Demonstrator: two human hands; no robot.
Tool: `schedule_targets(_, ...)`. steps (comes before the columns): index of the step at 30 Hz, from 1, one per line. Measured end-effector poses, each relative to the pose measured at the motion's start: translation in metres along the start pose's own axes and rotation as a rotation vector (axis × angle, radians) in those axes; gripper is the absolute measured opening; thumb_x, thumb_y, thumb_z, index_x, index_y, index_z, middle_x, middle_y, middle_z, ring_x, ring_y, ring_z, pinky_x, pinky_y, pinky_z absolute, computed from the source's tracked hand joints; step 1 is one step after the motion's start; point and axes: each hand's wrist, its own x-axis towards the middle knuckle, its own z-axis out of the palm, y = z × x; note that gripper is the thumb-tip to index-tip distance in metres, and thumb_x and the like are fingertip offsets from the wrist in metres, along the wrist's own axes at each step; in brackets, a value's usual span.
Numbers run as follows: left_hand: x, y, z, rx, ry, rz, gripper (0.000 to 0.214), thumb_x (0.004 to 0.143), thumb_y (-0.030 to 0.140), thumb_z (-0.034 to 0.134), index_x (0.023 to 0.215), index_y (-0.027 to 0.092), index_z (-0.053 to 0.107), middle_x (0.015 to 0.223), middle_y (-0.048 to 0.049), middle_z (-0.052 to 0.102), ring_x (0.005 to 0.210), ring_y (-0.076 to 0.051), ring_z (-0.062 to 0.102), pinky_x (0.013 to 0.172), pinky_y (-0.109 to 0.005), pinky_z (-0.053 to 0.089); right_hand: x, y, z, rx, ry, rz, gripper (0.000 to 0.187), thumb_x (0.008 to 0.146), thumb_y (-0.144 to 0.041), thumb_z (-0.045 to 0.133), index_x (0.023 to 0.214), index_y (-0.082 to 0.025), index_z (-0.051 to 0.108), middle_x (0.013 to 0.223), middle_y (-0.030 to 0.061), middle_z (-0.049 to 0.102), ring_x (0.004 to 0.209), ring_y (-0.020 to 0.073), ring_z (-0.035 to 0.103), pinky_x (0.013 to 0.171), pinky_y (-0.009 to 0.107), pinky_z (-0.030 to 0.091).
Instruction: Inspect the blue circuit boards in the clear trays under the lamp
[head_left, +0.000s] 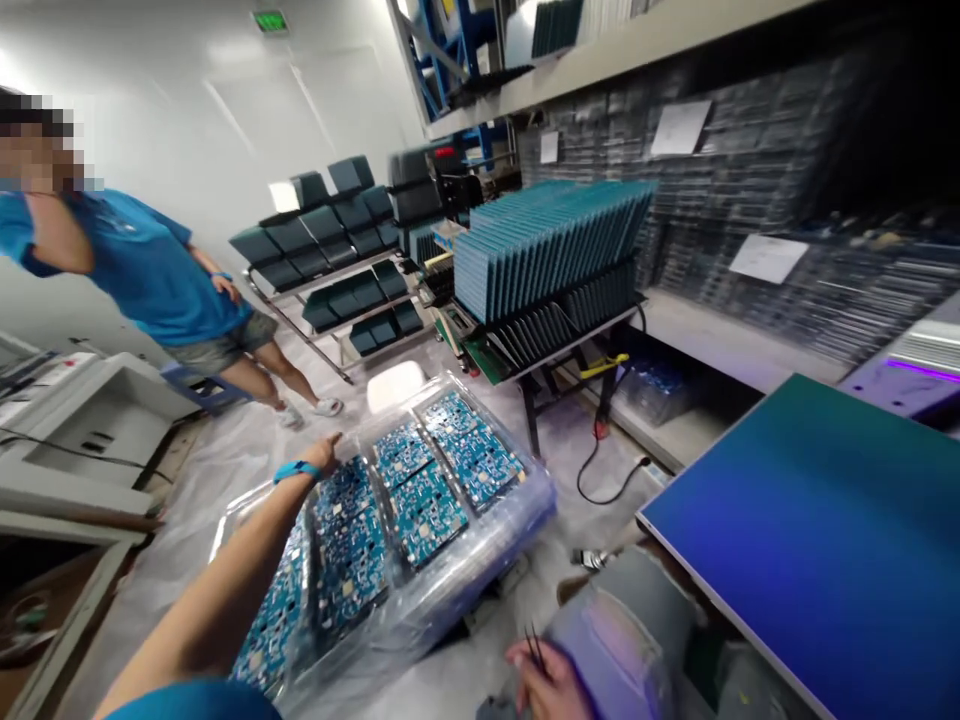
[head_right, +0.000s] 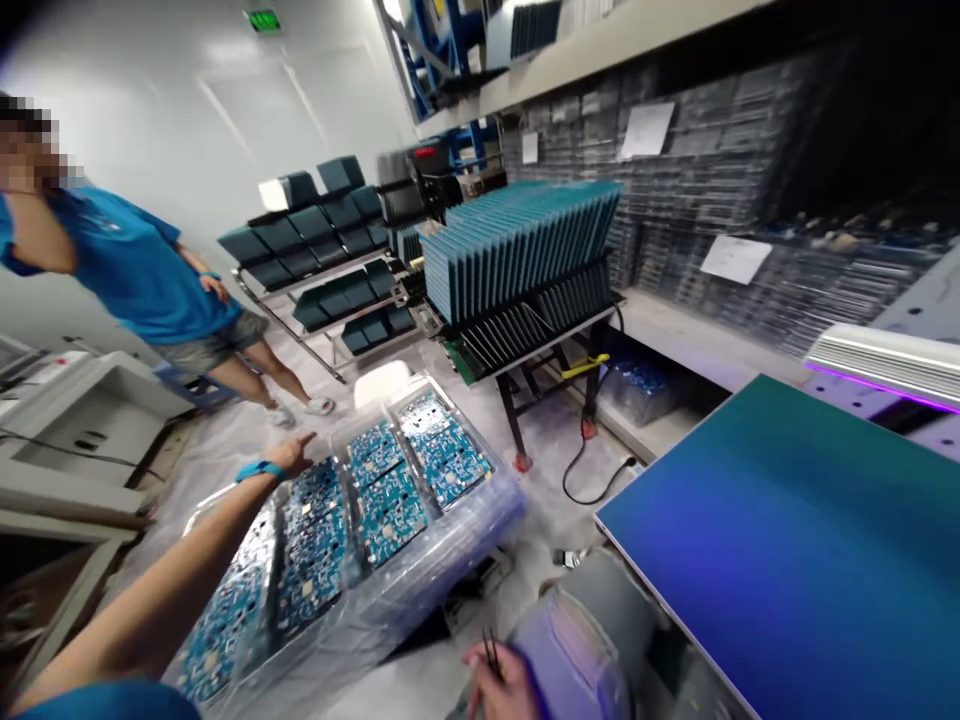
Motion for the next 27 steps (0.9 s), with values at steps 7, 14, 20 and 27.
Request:
schedule_targets(7, -0.083, 0.028, -0.006, -0.137, 0.118, 0.068, 0.067, 0.098, 0.018, 0.047, 0.159, -0.004, 0.033, 0.167, -0.0283, 0.029, 0.154, -0.041, 0.033, 0.128, -0.054, 0.028, -0.008, -0.007, -0.010, 0.079, -0.037, 0.017, 0.085, 0.071, -0.085, 0.073, 0.113, -0.014, 0.055, 0.066, -0.0037, 0.060, 0.036, 0.0014, 0.022, 0.034, 0.017, 0.017)
schedule_targets(14, -0.265, 0.110, 0.015, -0.342, 0.171, 0.580, 0.062, 0.110, 0.051, 0.036, 0.167, 0.032, 0.022, 0.177, -0.0007, 0.014, 0.162, -0.024, 0.015, 0.134, -0.044, 0.020, -0.007, 0.000, -0.016, -0.009, -0.090, 0.054, 0.080, 0.077, -0.079, 0.072, 0.117, -0.013, 0.051, 0.064, -0.0039, 0.060, 0.036, 0.0016, 0.024, 0.035, 0.017, 0.020)
schedule_targets(20, -0.315, 0.164, 0.076, -0.234, 0.206, 0.598, 0.067, 0.107, 0.035, 0.046, 0.168, 0.027, 0.019, 0.169, -0.0083, 0.035, 0.157, -0.032, 0.030, 0.130, -0.060, 0.014, -0.020, 0.004, -0.025, -0.093, -0.132, 0.093, 0.091, 0.070, -0.087, 0.073, 0.117, -0.012, 0.049, 0.057, -0.0041, 0.057, 0.034, 0.0021, 0.021, 0.035, 0.018, 0.014)
schedule_targets(27, -0.302, 0.173, 0.068, -0.359, 0.173, 0.542, 0.068, 0.097, 0.030, 0.054, 0.160, 0.027, 0.031, 0.148, -0.0142, 0.055, 0.140, -0.030, 0.048, 0.129, -0.060, 0.018, -0.028, 0.004, -0.027, -0.072, -0.111, 0.060, 0.092, 0.061, -0.087, 0.079, 0.114, -0.015, 0.055, 0.056, -0.0043, 0.054, 0.038, 0.0053, 0.033, 0.040, 0.019, 0.025)
